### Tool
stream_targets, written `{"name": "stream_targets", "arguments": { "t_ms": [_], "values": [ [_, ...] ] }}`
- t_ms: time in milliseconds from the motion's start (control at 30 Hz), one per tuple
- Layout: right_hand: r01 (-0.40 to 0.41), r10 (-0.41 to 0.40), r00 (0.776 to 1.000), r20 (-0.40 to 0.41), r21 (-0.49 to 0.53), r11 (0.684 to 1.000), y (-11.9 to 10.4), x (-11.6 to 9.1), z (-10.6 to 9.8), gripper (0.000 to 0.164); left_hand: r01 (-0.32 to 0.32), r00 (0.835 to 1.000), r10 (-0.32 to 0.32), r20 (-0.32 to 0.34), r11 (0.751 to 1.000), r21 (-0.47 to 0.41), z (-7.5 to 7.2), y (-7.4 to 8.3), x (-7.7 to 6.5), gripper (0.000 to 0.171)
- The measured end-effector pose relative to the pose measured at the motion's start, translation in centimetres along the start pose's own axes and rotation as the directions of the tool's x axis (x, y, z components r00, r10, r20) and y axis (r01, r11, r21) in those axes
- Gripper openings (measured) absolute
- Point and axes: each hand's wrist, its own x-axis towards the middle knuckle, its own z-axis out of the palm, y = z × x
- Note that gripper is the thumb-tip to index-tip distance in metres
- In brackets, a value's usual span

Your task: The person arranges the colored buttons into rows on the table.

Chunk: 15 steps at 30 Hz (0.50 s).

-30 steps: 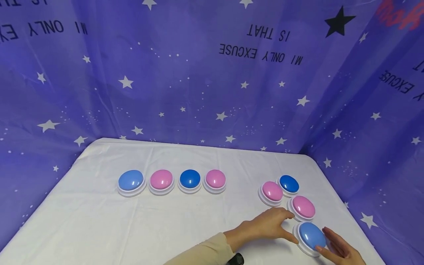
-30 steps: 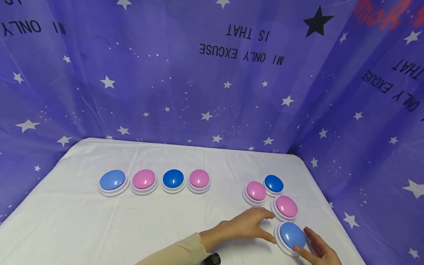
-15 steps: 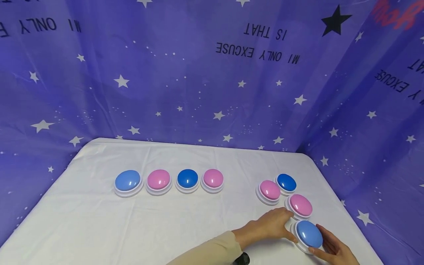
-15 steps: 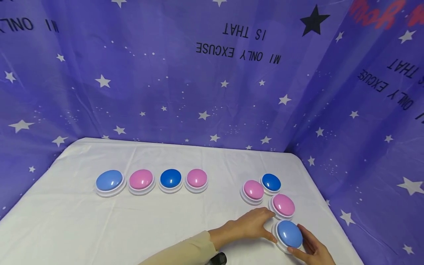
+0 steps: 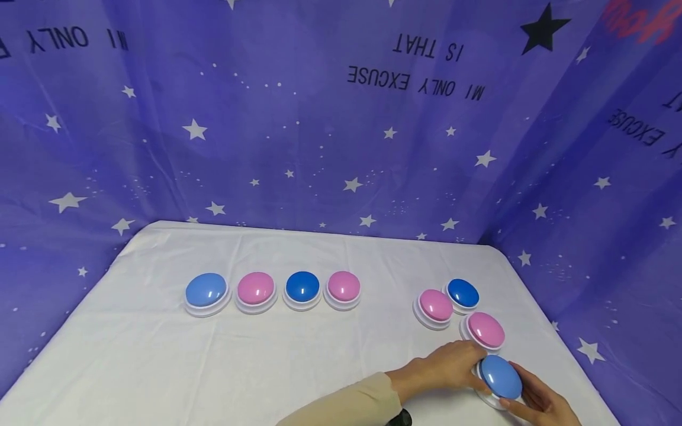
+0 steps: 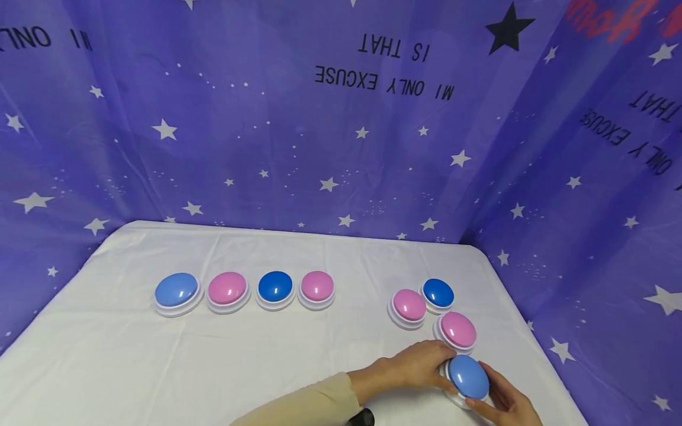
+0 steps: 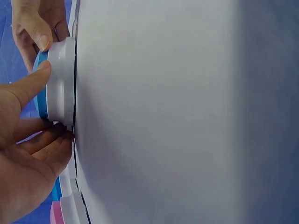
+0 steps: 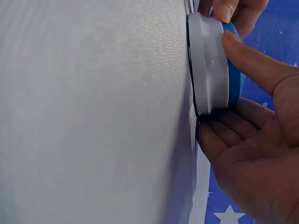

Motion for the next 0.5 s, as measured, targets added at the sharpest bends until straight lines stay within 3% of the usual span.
{"name": "stream_targets", "arguments": {
  "t_ms": [167,500],
  "values": [
    [0.071,-0.071,0.996,-0.047,0.018,0.997,0.22,-0.15,-0.05,0.090,-0.010,0.999,0.011,-0.033,0.999,0.053,0.13,0.26,0.15,0.040],
    [-0.010,0.012,0.999,-0.047,0.031,0.999,-0.71,-0.61,-0.07,0.101,-0.034,0.997,0.036,-0.072,0.999,0.028,-0.25,0.12,-0.14,0.032]
  ]
}}
